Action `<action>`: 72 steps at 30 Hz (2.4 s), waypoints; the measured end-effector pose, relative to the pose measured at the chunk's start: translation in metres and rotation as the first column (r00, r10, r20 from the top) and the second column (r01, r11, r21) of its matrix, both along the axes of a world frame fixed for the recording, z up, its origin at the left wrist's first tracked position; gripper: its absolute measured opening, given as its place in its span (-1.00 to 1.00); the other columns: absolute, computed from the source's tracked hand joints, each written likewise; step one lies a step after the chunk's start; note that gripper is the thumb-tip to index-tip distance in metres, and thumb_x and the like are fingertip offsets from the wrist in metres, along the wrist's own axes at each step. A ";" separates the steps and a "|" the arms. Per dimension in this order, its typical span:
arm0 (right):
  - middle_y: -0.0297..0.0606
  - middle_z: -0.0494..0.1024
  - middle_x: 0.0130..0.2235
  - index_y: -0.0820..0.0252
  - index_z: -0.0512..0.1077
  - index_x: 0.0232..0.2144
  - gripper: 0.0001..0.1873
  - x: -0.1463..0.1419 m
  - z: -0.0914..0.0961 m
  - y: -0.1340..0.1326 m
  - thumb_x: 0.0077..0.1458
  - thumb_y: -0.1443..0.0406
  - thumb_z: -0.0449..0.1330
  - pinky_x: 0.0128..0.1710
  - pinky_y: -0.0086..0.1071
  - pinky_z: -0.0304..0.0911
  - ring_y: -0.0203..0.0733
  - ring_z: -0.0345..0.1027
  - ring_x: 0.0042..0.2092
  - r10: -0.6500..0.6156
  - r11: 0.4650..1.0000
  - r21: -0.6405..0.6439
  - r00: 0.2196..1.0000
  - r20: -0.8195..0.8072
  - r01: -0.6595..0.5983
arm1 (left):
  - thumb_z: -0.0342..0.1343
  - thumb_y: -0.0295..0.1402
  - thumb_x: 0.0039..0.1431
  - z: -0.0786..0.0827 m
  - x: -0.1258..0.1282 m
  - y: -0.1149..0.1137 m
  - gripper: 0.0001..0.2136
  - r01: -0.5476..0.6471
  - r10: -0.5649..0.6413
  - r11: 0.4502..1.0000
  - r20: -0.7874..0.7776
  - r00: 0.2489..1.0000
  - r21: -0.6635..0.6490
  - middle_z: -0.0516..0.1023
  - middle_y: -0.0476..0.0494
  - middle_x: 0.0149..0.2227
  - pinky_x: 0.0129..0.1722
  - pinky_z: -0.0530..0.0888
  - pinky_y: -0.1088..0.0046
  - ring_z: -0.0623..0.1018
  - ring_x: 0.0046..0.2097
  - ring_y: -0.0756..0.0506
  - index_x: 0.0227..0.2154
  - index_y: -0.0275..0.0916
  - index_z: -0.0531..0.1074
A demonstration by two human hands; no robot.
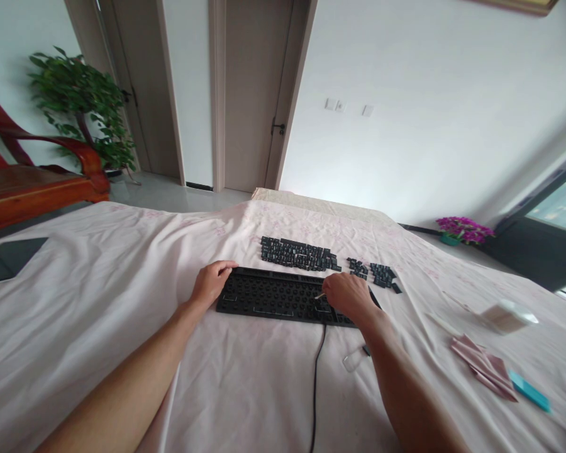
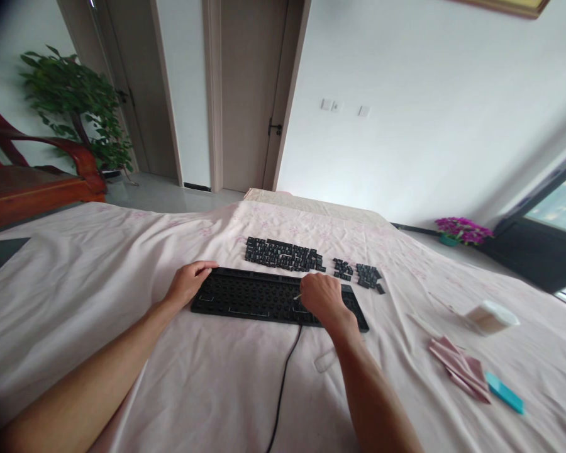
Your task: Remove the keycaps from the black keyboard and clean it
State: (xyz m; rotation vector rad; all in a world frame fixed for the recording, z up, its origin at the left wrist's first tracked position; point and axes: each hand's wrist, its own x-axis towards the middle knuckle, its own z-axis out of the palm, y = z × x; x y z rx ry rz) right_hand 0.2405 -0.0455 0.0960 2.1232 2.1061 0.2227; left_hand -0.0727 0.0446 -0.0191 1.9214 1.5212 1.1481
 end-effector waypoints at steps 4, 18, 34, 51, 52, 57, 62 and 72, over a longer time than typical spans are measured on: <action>-0.06 0.59 -0.30 0.12 0.58 -0.32 -0.68 -0.004 -0.006 0.000 0.11 0.34 0.01 -0.29 -0.31 0.17 0.01 0.47 -0.23 0.052 0.999 0.008 0.998 -0.025 -0.052 | -0.04 -0.35 0.12 0.000 0.000 -0.001 -0.73 -0.004 0.004 1.000 0.000 1.000 0.000 0.59 0.04 -0.13 0.00 0.41 0.46 0.54 -0.06 -0.06 -0.21 -0.09 0.54; -0.29 0.61 -0.31 -0.02 0.58 -0.32 -0.68 -0.029 -0.019 -0.004 0.07 0.30 0.02 -0.35 -0.41 0.09 -0.15 0.44 -0.27 0.189 0.981 -0.003 0.950 -0.248 -0.195 | -0.03 -0.34 0.13 -0.002 0.000 0.001 -0.73 -0.004 0.004 1.000 0.005 1.000 0.005 0.60 0.03 -0.13 0.00 0.41 0.47 0.54 -0.06 -0.06 -0.21 -0.10 0.54; -0.08 0.58 -0.34 0.17 0.57 -0.39 -0.69 -0.008 -0.004 -0.005 0.06 0.34 0.01 -0.34 -0.34 0.13 -0.02 0.46 -0.27 0.070 0.996 -0.046 0.997 -0.011 -0.070 | -0.04 -0.35 0.13 -0.001 0.000 0.000 -0.72 -0.003 0.003 1.000 -0.009 1.000 0.011 0.59 0.04 -0.12 0.01 0.40 0.45 0.53 -0.06 -0.06 -0.20 -0.10 0.54; -0.32 0.61 -0.28 -0.04 0.57 -0.29 -0.69 -0.050 -0.019 -0.014 0.12 0.26 0.02 -0.33 -0.43 0.09 -0.15 0.45 -0.21 0.249 0.960 -0.052 0.925 -0.287 -0.274 | -0.05 -0.35 0.11 0.000 0.000 -0.001 -0.73 0.005 -0.004 1.000 -0.032 0.999 0.031 0.59 0.03 -0.13 0.00 0.40 0.46 0.53 -0.06 -0.06 -0.22 -0.11 0.54; -0.31 0.61 -0.29 -0.04 0.57 -0.30 -0.70 -0.048 -0.019 -0.014 0.11 0.25 0.02 -0.34 -0.42 0.09 -0.14 0.45 -0.21 0.238 0.962 -0.064 0.932 -0.272 -0.265 | -0.05 -0.35 0.12 0.000 0.000 -0.001 -0.73 0.007 -0.006 1.000 -0.032 0.999 0.030 0.59 0.03 -0.13 0.00 0.40 0.46 0.53 -0.06 -0.06 -0.22 -0.11 0.54; -0.28 0.61 -0.33 -0.04 0.58 -0.34 -0.72 -0.031 -0.010 -0.011 0.07 0.25 0.05 -0.36 -0.41 0.09 -0.12 0.45 -0.24 0.196 0.970 -0.102 0.959 -0.205 -0.220 | -0.05 -0.35 0.12 0.002 0.001 -0.002 -0.72 0.006 -0.005 1.000 -0.037 0.999 0.025 0.59 0.03 -0.13 0.00 0.40 0.46 0.53 -0.06 -0.06 -0.22 -0.10 0.53; -0.21 0.60 -0.35 0.05 0.58 -0.41 -0.72 -0.015 -0.002 -0.011 0.00 0.30 0.05 -0.36 -0.39 0.11 -0.10 0.45 -0.26 0.160 0.975 -0.136 0.981 -0.108 -0.174 | -0.05 -0.35 0.11 0.004 0.002 -0.004 -0.72 -0.005 0.006 1.000 -0.045 0.999 0.024 0.59 0.04 -0.13 0.00 0.40 0.45 0.53 -0.07 -0.06 -0.22 -0.10 0.54; -0.17 0.60 -0.33 0.10 0.59 -0.40 -0.75 0.001 0.011 -0.014 0.00 0.32 0.08 -0.33 -0.37 0.11 -0.06 0.45 -0.24 0.118 0.982 -0.142 0.991 -0.061 -0.125 | -0.05 -0.35 0.11 0.004 0.002 -0.004 -0.72 0.001 0.001 1.000 -0.042 0.999 0.028 0.59 0.04 -0.13 0.00 0.41 0.46 0.54 -0.07 -0.06 -0.22 -0.10 0.54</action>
